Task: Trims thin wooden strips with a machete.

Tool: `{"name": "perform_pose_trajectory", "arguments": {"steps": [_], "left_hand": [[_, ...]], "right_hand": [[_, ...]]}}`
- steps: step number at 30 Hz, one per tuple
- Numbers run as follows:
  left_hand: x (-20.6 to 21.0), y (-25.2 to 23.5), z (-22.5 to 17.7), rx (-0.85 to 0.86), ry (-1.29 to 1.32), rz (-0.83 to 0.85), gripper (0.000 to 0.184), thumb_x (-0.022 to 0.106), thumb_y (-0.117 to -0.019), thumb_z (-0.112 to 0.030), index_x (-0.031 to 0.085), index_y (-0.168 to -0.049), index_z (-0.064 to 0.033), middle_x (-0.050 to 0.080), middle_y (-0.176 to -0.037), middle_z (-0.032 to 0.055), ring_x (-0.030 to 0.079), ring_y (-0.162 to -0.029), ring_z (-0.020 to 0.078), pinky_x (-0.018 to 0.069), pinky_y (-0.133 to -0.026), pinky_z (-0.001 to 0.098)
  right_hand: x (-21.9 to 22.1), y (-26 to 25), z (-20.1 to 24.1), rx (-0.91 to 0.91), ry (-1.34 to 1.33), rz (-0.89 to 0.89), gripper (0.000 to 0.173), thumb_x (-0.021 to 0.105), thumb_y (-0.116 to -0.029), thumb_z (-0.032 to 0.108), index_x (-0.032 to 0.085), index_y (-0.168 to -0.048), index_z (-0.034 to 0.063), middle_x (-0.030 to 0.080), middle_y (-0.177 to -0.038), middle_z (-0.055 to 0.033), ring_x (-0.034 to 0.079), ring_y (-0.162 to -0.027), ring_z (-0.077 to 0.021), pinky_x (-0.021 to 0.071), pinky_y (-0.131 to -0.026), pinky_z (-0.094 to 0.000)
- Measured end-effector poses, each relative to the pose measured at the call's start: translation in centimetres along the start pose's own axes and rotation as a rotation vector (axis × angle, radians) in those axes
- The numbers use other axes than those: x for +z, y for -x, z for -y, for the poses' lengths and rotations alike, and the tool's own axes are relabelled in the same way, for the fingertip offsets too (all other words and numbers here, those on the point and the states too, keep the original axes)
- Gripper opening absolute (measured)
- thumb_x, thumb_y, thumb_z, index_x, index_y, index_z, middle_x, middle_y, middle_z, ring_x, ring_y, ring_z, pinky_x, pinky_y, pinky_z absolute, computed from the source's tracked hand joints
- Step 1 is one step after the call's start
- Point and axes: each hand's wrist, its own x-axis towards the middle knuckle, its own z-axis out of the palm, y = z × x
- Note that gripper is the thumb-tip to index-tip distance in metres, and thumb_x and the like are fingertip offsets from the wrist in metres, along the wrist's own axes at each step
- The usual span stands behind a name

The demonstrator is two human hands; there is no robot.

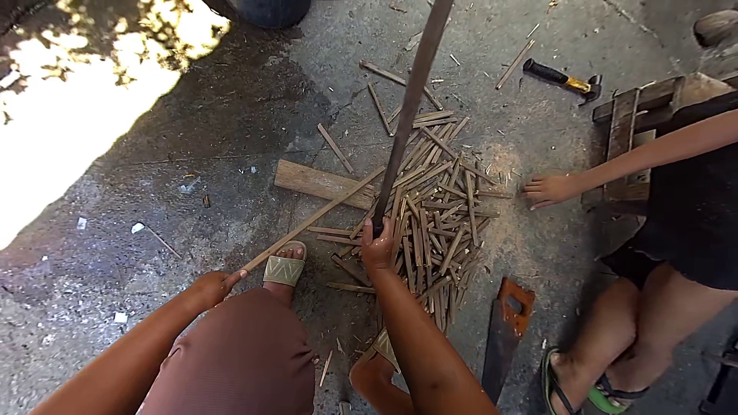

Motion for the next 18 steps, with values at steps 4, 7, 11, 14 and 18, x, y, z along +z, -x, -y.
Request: {"name": "perform_pose_trajectory", "arguments": {"steps": [4, 7, 11, 14, 18], "left_hand": [[-0.5, 0.4, -0.6, 0.012, -0.029, 0.023, 0.071, 0.031, -0.111, -0.051, 0.064, -0.102, 0.0113, 0.063, -0.098, 0.0288, 0.062, -0.097, 0.0398, 0.0453, -0.092, 0.0575], [-0.4, 0.5, -0.6, 0.0, -0.051, 0.007, 0.071, 0.031, -0.1108, -0.051, 0.063, -0.101, 0.0122, 0.064, -0.099, 0.0303, 0.063, -0.099, 0.0422, 0.0453, -0.093, 0.0596], [-0.2, -0.4, 0.0, -0.006, -0.014, -0.009, 0.07, 0.03, -0.1117, -0.049, 0.062, -0.1, 0.0117, 0.061, -0.094, 0.0274, 0.06, -0.093, 0.0391, 0.0449, -0.089, 0.0574], [0.7, -2.9, 0.6, 0.015, -0.044, -0.042, 0.067, 0.03, -0.1125, -0.048, 0.062, -0.106, 0.0105, 0.063, -0.099, 0.0291, 0.063, -0.099, 0.042, 0.0456, -0.092, 0.0594], [1.8, -4.9, -0.1, 0.039, 0.004, 0.002, 0.068, 0.029, -0.1128, -0.047, 0.061, -0.106, 0.0124, 0.061, -0.099, 0.0292, 0.061, -0.097, 0.0403, 0.045, -0.092, 0.0571]], "right_hand": [[0.8, -0.8, -0.5, 0.374, 0.334, 0.408, 0.05, 0.048, -0.1093, 0.043, 0.059, -0.131, -0.0004, 0.072, -0.109, -0.0226, 0.071, -0.106, -0.0365, 0.0536, -0.095, -0.0547], [0.6, -1.6, 1.1, 0.412, 0.28, 0.413, 0.054, 0.047, -0.1088, 0.048, 0.061, -0.127, -0.0008, 0.071, -0.108, -0.0238, 0.07, -0.103, -0.0382, 0.0536, -0.093, -0.0567], [0.4, -1.2, 1.0, 0.316, 0.064, 0.243, 0.046, 0.05, -0.1091, 0.042, 0.06, -0.121, -0.0019, 0.067, -0.086, -0.0193, 0.069, -0.075, -0.0316, 0.0579, -0.076, -0.0508], [-0.3, -0.8, 1.2, 0.279, 0.036, 0.159, 0.043, 0.054, -0.1084, 0.035, 0.061, -0.126, -0.0031, 0.07, -0.094, -0.021, 0.07, -0.085, -0.0333, 0.0562, -0.083, -0.0531], [0.0, 0.0, -0.3, 0.3, 0.221, 0.266, 0.042, 0.053, -0.1082, 0.029, 0.056, -0.137, -0.0019, 0.07, -0.104, -0.0238, 0.07, -0.096, -0.0365, 0.0548, -0.089, -0.053]]}}
